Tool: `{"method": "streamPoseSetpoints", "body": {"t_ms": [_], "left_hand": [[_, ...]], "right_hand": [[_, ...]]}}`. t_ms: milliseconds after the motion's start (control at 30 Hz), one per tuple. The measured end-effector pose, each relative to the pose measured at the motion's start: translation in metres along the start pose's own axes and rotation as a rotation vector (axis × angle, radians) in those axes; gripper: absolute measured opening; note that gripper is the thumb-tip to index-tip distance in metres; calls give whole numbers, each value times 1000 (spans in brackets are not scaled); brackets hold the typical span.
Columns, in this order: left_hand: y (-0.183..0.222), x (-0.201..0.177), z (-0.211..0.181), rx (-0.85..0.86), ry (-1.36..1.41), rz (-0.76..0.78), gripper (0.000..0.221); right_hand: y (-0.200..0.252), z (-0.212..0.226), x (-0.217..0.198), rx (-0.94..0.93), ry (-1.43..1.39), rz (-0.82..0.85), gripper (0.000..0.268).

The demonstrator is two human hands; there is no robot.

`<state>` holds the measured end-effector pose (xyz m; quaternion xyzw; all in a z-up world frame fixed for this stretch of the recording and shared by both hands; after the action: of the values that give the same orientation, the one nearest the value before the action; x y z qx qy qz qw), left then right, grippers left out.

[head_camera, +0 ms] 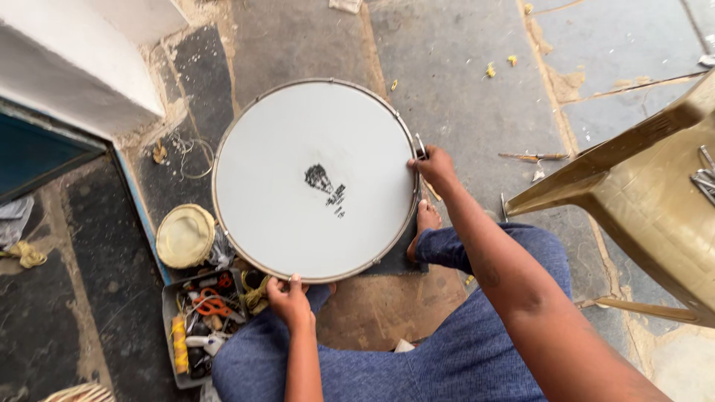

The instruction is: The person applies a black square patch to the center of a drum head and then uses a wrench to tighten the tension rods on the side of a metal drum shell.

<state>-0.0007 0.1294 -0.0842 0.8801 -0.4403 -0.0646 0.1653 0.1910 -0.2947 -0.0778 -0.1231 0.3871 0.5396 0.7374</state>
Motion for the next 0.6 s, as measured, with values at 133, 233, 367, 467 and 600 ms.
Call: {"method": "streamPoseSetpoints", "body": {"t_ms": [133,233,367,467,600], "left_hand": [[-18,-4,-17,15,10,3,43],[-40,-3,-52,54,-238,-57,38],[-87,0,-97,125,-284,69,38],[-129,7,-103,255,-341,183,44],[-137,9,-132,242,-714,168,47]], "right_hand": [[25,-19,4,-20,-53,23,35],[71,-19,7,166,-84,71,39],[159,-9,23,50,-259,-10,36],[192,-9,32,58,-342,-17,34],[194,-14,31,321,-490,198,36]]}}
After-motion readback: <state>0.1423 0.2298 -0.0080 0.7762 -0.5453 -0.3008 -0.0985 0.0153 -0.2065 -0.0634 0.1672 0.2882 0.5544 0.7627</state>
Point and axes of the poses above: each hand's wrist, its own y-axis away from the middle knuckle, its own x-axis out of the palm, z = x × y, the point moved 1 cm from there along -y, towards the middle knuckle, and after that the axes turned 6 degrees about y, right-handed, at the moved point
